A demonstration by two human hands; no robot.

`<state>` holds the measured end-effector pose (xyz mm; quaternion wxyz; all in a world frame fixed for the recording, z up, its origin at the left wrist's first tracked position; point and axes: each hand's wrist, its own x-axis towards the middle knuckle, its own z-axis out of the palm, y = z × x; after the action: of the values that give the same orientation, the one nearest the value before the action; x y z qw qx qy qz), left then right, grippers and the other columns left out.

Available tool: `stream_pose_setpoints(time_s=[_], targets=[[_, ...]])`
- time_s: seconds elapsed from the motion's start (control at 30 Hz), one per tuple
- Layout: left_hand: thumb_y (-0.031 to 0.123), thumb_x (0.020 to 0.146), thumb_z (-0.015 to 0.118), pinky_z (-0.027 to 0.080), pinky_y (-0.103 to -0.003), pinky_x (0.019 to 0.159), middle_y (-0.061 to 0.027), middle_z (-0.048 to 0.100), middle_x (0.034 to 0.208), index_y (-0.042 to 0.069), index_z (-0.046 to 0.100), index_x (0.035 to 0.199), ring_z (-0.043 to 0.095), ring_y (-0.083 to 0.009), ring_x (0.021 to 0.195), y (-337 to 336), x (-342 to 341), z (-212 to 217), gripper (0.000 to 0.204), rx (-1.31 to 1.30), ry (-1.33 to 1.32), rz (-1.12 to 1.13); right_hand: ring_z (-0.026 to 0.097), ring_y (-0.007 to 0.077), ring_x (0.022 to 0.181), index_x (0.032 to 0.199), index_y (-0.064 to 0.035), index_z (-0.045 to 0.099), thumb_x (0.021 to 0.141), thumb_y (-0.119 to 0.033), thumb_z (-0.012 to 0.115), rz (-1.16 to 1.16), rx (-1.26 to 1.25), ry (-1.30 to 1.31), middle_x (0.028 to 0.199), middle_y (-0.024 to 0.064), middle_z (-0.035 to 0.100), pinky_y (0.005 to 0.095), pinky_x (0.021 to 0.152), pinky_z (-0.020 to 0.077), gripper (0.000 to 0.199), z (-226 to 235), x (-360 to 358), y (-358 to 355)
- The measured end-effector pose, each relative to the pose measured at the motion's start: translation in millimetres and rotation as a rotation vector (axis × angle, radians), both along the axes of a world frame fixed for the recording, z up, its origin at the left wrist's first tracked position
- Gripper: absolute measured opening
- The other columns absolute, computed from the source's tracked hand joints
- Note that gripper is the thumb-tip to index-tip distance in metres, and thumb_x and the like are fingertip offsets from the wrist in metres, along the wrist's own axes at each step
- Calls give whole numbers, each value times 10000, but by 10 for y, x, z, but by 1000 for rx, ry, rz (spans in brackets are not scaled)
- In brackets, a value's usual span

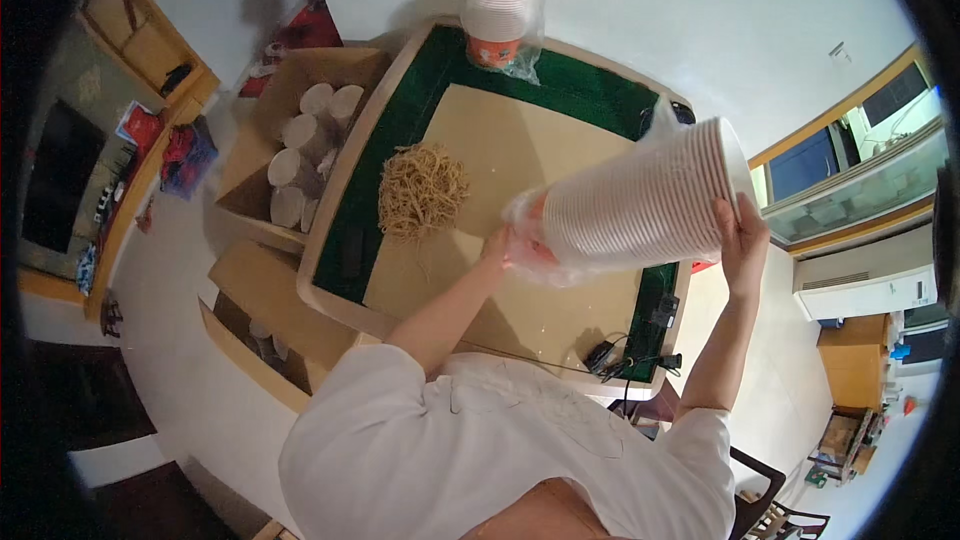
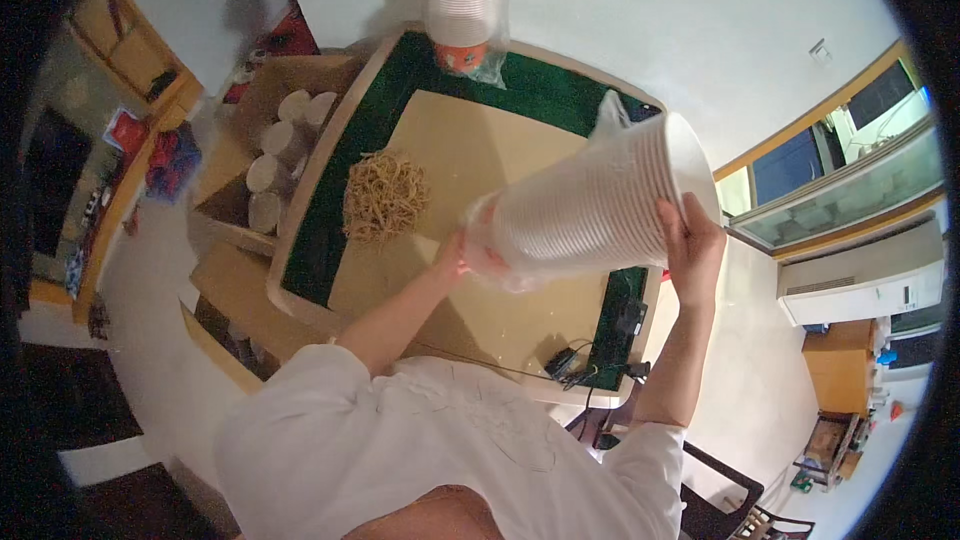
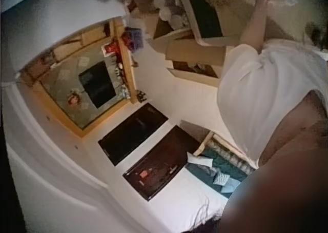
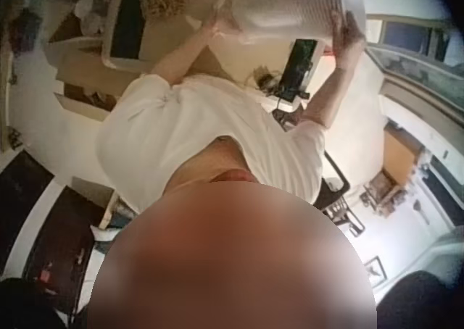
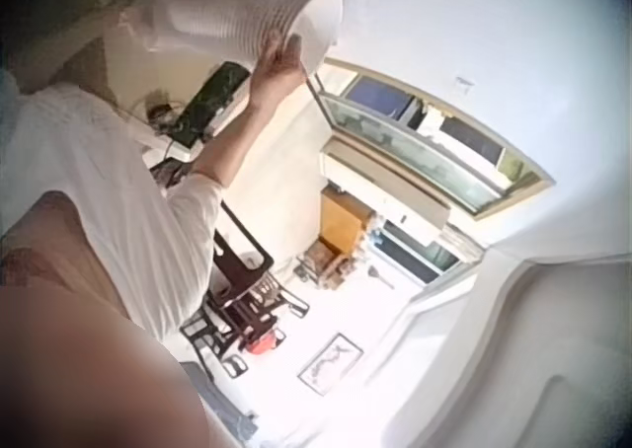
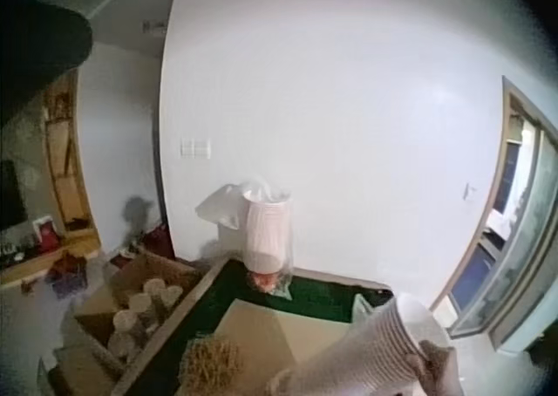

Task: The person is packing stacks of paper cups into plastic bags and then placing them into cardboard boxes for shipping or storage.

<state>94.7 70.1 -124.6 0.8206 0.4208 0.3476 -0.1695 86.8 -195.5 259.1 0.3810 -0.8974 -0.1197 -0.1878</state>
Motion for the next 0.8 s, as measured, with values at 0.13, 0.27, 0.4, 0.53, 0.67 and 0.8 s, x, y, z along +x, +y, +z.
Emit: stream_pose_setpoints(time_s=[0.13, 0.27, 0.4, 0.53, 0.67, 0.8], targets=[[450, 855, 447, 449, -393, 813, -135, 561, 1106, 73, 503, 1168, 555, -264, 962, 647, 534, 305, 493, 321, -342, 33, 389, 41, 617, 735, -12, 537, 908, -237, 515, -80, 277, -63, 641, -38, 461, 193, 534, 312, 285, -270, 258, -369], [413, 832, 490, 418, -423, 851, -257, 579, 1003, -32, 535, 1073, 549, -367, 981, 1278, 921, 2482, 508, 1344, -476, 105, 448, 56, 670, 910, 0, 608, 903, -315, 505, -381, 921, -72, 773, -36, 528, 215, 566, 369, 332, -959, 768, -377], [463, 830, 453, 438, -478, 786, -224, 604, 946, -2, 569, 982, 570, -398, 902, 1540, 1153, 3803, 503, 1981, -527, 34, 527, 178, 953, 1098, -11, 546, 887, -332, 496, -359, 1427, 154, 1057, 59, 567, 311, 841, 415, 387, -1876, 1353, 337], [379, 816, 498, 438, -451, 758, -180, 617, 898, 16, 603, 882, 580, -353, 872, 1534, 1435, 4268, 384, 2157, -456, -92, 436, 232, 1159, 1258, 32, 410, 891, -354, 474, -241, 1531, 227, 1276, 126, 449, 346, 958, 346, 537, -2131, 1512, 831], [352, 832, 515, 439, -372, 766, -171, 577, 854, 0, 578, 909, 552, -270, 834, 1734, 1461, 4420, 366, 2196, -432, 54, 457, 253, 1140, 1237, -22, 433, 887, -389, 461, -232, 1524, 212, 1248, 101, 480, 373, 959, 362, 508, -1238, 1574, 1106], [297, 832, 550, 455, -310, 668, -157, 552, 696, -38, 555, 815, 553, -210, 667, 1885, 1432, 4454, 336, 1939, -537, 258, 486, 257, 1088, 1188, -41, 469, 899, -354, 414, -205, 1360, 78, 1182, 115, 508, 423, 930, 390, 430, -630, 1821, 1062]])
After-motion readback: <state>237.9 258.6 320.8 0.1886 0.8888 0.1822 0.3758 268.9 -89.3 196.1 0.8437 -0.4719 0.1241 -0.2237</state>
